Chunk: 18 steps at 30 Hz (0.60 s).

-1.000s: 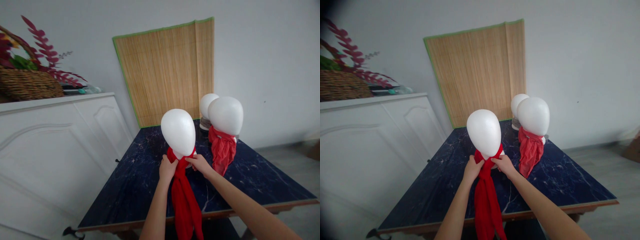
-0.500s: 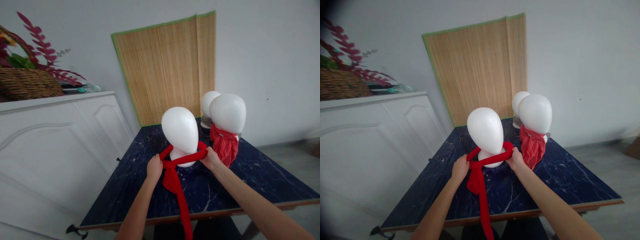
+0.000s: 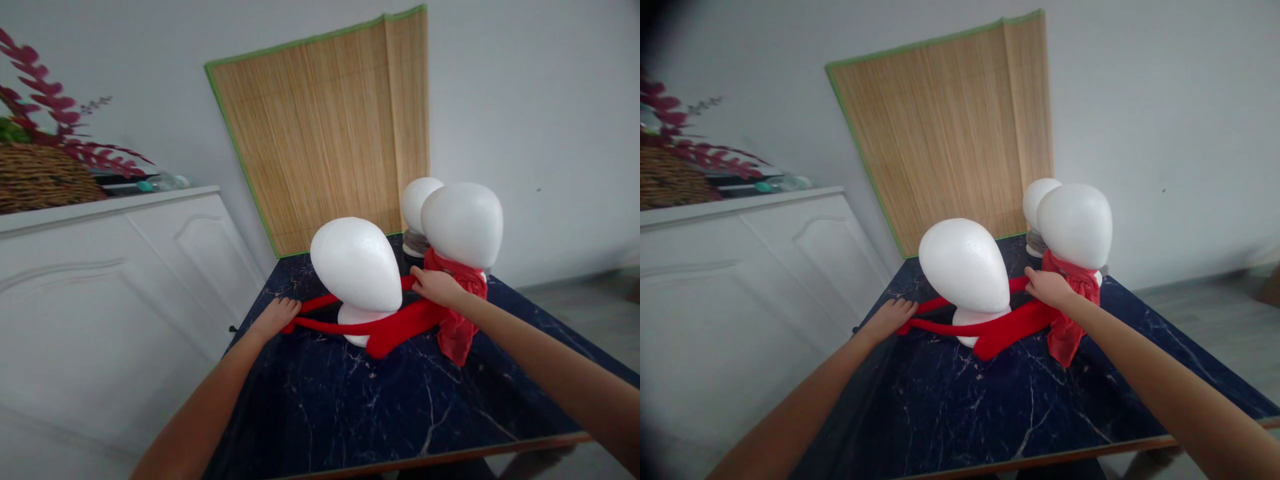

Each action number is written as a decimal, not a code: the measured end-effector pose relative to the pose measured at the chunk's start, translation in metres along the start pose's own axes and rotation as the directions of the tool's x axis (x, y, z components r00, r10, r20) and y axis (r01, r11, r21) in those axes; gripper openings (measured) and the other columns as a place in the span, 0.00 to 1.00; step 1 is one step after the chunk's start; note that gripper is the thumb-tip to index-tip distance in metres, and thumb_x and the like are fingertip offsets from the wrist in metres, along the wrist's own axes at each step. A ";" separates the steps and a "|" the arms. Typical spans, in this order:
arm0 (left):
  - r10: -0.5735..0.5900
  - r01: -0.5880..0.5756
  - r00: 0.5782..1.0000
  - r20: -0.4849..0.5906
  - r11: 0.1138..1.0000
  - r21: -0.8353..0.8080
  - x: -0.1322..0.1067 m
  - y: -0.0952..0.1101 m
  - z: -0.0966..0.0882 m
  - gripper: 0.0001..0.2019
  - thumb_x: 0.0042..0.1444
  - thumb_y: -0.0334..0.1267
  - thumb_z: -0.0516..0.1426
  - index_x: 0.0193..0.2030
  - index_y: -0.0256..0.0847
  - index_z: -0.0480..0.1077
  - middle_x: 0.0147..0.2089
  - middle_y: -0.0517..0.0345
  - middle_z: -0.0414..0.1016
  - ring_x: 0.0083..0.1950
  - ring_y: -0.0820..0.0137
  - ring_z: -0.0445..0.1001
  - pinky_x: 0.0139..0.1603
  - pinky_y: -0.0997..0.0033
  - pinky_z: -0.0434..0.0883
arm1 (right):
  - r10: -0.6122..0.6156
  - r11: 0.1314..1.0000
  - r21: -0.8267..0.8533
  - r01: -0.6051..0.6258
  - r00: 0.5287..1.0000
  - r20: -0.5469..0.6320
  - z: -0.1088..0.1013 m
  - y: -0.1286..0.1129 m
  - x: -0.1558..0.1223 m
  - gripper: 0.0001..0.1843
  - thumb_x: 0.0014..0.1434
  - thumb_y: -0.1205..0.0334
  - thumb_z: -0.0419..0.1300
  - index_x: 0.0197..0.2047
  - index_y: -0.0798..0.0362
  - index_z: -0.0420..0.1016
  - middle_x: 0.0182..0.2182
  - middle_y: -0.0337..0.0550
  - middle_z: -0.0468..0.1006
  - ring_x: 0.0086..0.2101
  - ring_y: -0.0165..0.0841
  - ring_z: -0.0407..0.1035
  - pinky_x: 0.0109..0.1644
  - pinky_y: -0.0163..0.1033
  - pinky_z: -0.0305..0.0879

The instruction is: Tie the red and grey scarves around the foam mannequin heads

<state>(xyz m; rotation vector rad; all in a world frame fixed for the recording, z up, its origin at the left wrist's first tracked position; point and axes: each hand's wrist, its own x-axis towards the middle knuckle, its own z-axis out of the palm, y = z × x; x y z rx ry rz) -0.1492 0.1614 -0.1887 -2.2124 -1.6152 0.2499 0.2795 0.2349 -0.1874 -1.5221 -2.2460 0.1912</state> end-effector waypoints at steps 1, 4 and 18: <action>-0.007 0.007 1.000 0.001 1.000 0.003 0.003 -0.009 -0.001 0.17 0.59 0.24 0.48 0.50 0.40 0.70 0.46 0.45 0.73 0.51 0.60 0.70 0.50 0.62 0.66 | -0.042 0.997 -0.070 0.044 0.999 0.023 0.001 0.000 0.000 0.10 0.59 0.65 0.52 0.45 0.57 0.67 0.37 0.55 0.76 0.38 0.45 0.72 0.38 0.40 0.60; -0.117 0.117 0.993 -0.024 0.993 0.000 0.011 -0.026 -0.005 0.15 0.58 0.23 0.48 0.45 0.38 0.71 0.44 0.43 0.74 0.50 0.58 0.70 0.50 0.58 0.66 | -0.128 0.967 -0.212 0.141 0.989 0.076 0.004 -0.001 -0.003 0.12 0.60 0.64 0.52 0.47 0.56 0.68 0.41 0.55 0.76 0.39 0.45 0.72 0.38 0.41 0.62; -0.389 -0.054 0.917 -0.090 0.102 -0.993 -0.014 0.167 -0.023 0.38 0.49 0.43 0.64 0.65 0.41 0.55 0.63 0.45 0.63 0.64 0.57 0.63 0.65 0.52 0.60 | -0.246 0.688 0.676 0.265 0.961 -0.126 0.039 -0.075 -0.033 0.19 0.56 0.52 0.59 0.46 0.54 0.68 0.46 0.49 0.74 0.48 0.43 0.67 0.56 0.50 0.62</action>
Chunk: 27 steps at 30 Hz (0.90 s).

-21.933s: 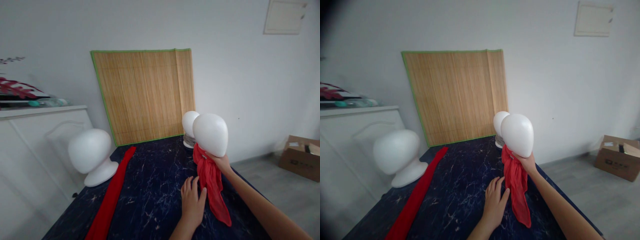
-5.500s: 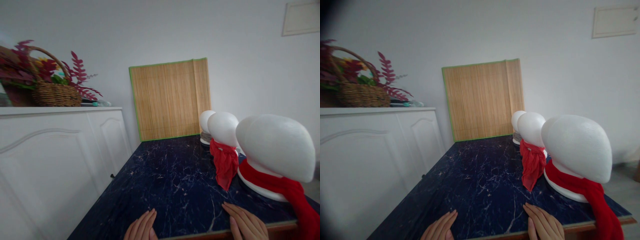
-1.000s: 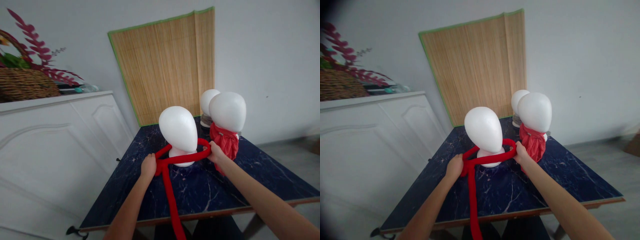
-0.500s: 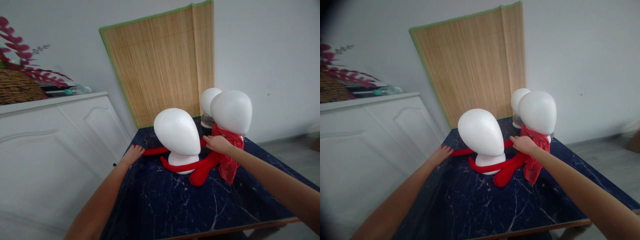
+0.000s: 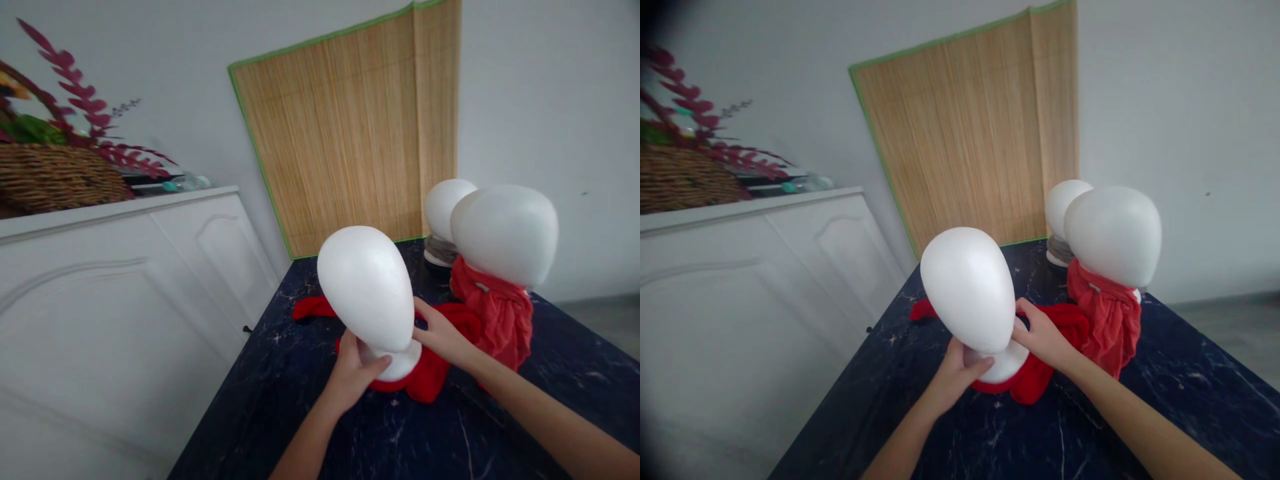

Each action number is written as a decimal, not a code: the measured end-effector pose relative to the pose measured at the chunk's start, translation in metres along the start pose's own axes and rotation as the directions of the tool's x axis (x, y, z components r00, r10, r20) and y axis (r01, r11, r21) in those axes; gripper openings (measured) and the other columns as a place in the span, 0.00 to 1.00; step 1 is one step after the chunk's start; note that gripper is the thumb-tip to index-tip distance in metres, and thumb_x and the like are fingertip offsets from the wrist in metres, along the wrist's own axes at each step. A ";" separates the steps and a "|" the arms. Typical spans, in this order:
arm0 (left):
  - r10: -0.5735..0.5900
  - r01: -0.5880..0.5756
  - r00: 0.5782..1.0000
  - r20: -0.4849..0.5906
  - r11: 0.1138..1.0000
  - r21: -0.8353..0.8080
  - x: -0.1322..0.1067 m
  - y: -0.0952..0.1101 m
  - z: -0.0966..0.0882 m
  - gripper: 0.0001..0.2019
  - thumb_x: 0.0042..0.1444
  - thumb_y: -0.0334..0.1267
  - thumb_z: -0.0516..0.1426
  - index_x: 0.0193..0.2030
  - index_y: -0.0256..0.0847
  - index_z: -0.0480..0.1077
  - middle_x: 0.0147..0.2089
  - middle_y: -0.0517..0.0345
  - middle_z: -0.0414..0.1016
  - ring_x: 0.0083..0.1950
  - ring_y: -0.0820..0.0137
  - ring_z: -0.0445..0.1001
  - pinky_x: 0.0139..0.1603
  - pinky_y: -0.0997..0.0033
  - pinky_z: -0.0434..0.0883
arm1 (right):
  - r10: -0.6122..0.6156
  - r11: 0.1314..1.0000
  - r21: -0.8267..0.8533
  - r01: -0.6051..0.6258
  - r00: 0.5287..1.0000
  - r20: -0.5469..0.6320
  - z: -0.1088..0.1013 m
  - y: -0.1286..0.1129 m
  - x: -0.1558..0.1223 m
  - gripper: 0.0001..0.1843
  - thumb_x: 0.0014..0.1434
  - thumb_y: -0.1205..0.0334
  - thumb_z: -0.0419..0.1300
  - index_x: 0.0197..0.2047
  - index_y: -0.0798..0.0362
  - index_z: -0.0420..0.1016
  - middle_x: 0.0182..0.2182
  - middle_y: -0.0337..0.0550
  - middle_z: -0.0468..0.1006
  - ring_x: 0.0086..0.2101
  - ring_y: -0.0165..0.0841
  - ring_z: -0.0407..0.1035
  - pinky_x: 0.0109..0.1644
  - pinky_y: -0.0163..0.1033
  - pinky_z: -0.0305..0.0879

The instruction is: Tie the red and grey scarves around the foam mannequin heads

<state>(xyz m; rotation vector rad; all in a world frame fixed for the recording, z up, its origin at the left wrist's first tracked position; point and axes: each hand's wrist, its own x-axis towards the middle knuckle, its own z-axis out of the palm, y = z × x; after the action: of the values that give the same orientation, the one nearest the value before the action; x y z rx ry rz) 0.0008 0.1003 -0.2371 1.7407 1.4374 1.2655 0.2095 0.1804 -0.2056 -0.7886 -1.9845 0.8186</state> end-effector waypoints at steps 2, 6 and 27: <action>-0.051 0.041 0.997 -0.054 0.984 -0.175 -0.010 0.010 0.007 0.40 0.46 0.46 0.66 0.64 0.41 0.56 0.61 0.45 0.67 0.60 0.57 0.67 0.62 0.53 0.64 | 0.007 0.991 0.134 -0.003 1.000 -0.030 0.012 -0.020 -0.004 0.17 0.56 0.53 0.60 0.45 0.53 0.67 0.45 0.47 0.74 0.47 0.41 0.68 0.55 0.48 0.63; -0.137 0.135 0.967 -0.216 0.991 -0.022 -0.008 0.014 -0.029 0.36 0.42 0.48 0.68 0.59 0.43 0.65 0.61 0.50 0.68 0.63 0.54 0.65 0.67 0.47 0.59 | -0.027 0.971 0.239 0.020 0.999 0.028 0.028 -0.056 -0.013 0.19 0.58 0.54 0.59 0.52 0.49 0.68 0.54 0.46 0.70 0.55 0.41 0.62 0.62 0.48 0.56; -0.269 0.254 0.893 -0.362 0.963 -0.089 0.061 -0.103 -0.253 0.41 0.33 0.41 0.72 0.57 0.37 0.67 0.57 0.45 0.72 0.60 0.52 0.69 0.63 0.51 0.66 | -0.120 0.871 -0.445 0.208 0.968 0.219 0.129 -0.025 0.057 0.34 0.47 0.72 0.52 0.60 0.62 0.65 0.59 0.54 0.66 0.59 0.41 0.58 0.66 0.48 0.50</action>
<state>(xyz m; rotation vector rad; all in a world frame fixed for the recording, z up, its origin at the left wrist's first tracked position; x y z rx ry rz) -0.2727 0.1490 -0.2031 1.2677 1.7756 1.5136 0.0664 0.1764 -0.2180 -0.8156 -2.4238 0.3176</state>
